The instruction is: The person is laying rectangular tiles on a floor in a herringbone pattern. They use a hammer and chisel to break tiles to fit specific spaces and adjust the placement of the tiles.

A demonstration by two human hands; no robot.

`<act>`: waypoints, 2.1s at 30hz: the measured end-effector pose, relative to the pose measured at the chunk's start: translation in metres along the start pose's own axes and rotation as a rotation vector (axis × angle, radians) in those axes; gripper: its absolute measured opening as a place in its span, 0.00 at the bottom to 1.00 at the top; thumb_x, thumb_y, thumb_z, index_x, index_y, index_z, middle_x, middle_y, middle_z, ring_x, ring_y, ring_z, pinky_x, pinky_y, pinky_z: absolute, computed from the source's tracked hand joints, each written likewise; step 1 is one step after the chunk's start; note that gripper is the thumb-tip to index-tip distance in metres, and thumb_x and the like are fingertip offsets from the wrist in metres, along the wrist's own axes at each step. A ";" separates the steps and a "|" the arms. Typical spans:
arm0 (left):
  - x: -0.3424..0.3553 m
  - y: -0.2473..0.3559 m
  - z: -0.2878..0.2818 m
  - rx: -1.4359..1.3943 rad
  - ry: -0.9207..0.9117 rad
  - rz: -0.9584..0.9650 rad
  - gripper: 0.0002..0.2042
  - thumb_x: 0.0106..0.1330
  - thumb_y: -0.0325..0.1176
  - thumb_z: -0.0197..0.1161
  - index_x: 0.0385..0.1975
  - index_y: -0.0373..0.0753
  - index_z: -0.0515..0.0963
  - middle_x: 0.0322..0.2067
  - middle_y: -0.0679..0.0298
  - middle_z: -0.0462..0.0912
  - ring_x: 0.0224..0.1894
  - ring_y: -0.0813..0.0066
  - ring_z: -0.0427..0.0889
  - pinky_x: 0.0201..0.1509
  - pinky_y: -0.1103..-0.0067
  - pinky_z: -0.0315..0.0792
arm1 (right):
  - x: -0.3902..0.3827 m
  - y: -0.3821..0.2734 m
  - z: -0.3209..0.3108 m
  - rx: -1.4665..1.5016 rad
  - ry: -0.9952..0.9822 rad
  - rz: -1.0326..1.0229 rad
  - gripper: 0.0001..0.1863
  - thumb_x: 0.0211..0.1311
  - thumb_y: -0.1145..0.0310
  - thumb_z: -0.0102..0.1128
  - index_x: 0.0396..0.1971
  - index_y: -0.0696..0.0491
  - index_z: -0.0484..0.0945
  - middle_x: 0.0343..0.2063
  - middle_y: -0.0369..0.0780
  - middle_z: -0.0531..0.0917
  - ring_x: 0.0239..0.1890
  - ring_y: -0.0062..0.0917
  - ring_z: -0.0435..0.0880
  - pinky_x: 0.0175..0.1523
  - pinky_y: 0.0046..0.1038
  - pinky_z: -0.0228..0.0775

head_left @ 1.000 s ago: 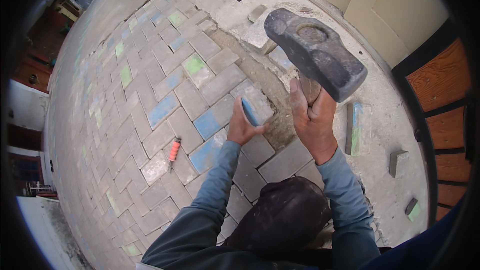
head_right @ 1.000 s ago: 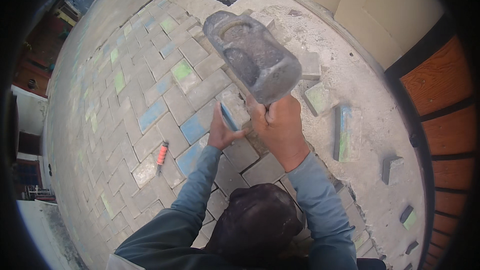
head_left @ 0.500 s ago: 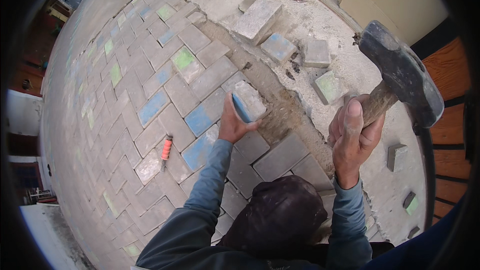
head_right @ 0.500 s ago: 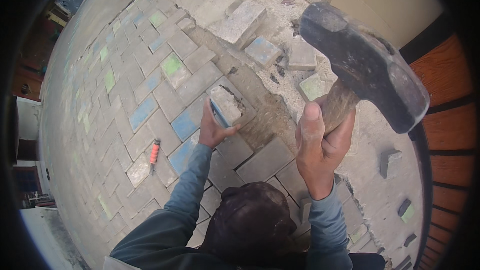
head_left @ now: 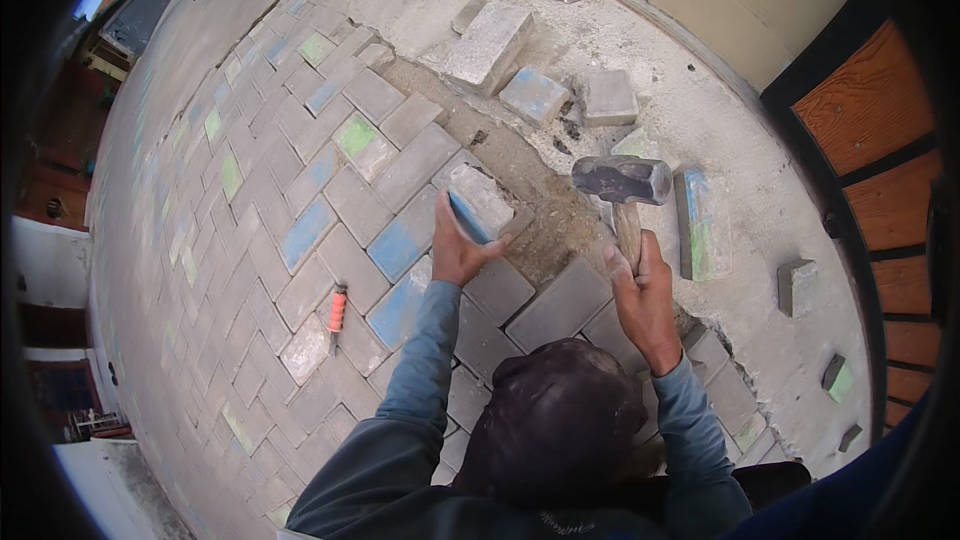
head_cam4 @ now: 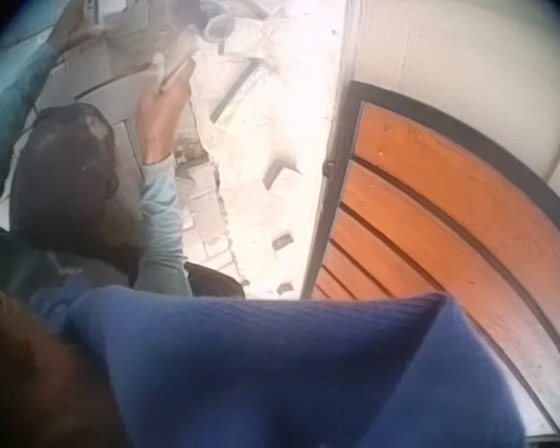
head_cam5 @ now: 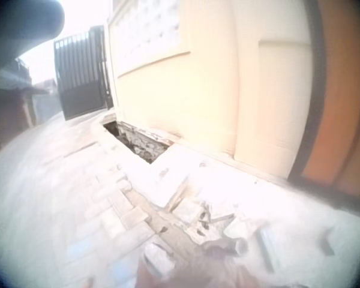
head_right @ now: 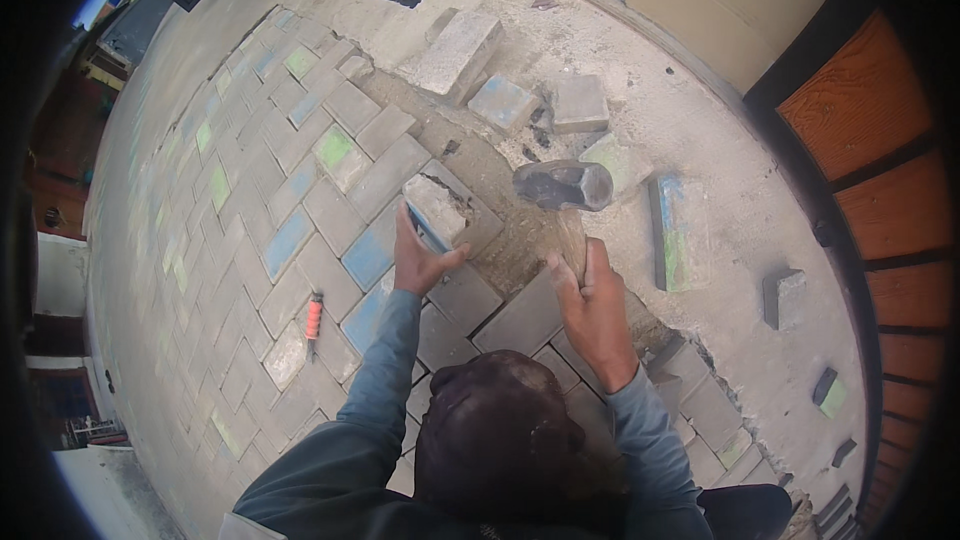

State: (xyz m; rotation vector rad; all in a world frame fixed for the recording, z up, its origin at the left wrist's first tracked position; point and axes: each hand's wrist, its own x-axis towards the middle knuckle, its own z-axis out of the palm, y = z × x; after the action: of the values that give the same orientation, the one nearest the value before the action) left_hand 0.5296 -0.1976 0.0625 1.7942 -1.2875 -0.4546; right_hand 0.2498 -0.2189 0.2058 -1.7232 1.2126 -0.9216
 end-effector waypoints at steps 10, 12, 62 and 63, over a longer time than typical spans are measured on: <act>0.004 0.016 0.004 -0.073 0.002 0.049 0.61 0.41 0.41 0.84 0.74 0.29 0.49 0.66 0.45 0.65 0.71 0.53 0.66 0.76 0.67 0.61 | 0.009 0.035 0.040 -0.189 -0.011 -0.228 0.11 0.72 0.69 0.59 0.45 0.58 0.69 0.25 0.49 0.82 0.27 0.40 0.83 0.33 0.39 0.72; 0.007 0.014 0.001 0.003 0.005 0.050 0.61 0.41 0.41 0.84 0.74 0.30 0.48 0.67 0.46 0.65 0.72 0.54 0.66 0.76 0.67 0.60 | 0.008 0.051 0.040 -0.383 -0.169 -0.128 0.14 0.71 0.68 0.59 0.47 0.58 0.67 0.27 0.56 0.82 0.30 0.51 0.84 0.35 0.47 0.72; 0.000 0.062 0.164 0.780 -0.419 -0.027 0.59 0.43 0.59 0.78 0.75 0.38 0.55 0.61 0.41 0.71 0.63 0.36 0.71 0.66 0.50 0.65 | -0.115 0.162 -0.067 -0.057 0.130 0.433 0.28 0.74 0.56 0.60 0.58 0.67 0.71 0.44 0.56 0.83 0.47 0.40 0.82 0.55 0.36 0.71; -0.001 0.057 0.163 0.767 -0.424 -0.056 0.59 0.44 0.59 0.78 0.75 0.38 0.55 0.63 0.42 0.70 0.64 0.36 0.69 0.69 0.49 0.62 | -0.105 0.151 -0.067 -0.041 0.119 0.408 0.28 0.74 0.55 0.59 0.57 0.67 0.71 0.41 0.56 0.83 0.44 0.40 0.82 0.52 0.36 0.72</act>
State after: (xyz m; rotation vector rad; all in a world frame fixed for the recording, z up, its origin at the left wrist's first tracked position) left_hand 0.3808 -0.2724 0.0154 2.4547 -1.8822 -0.4135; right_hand 0.1072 -0.1628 0.0839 -1.3902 1.5970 -0.7618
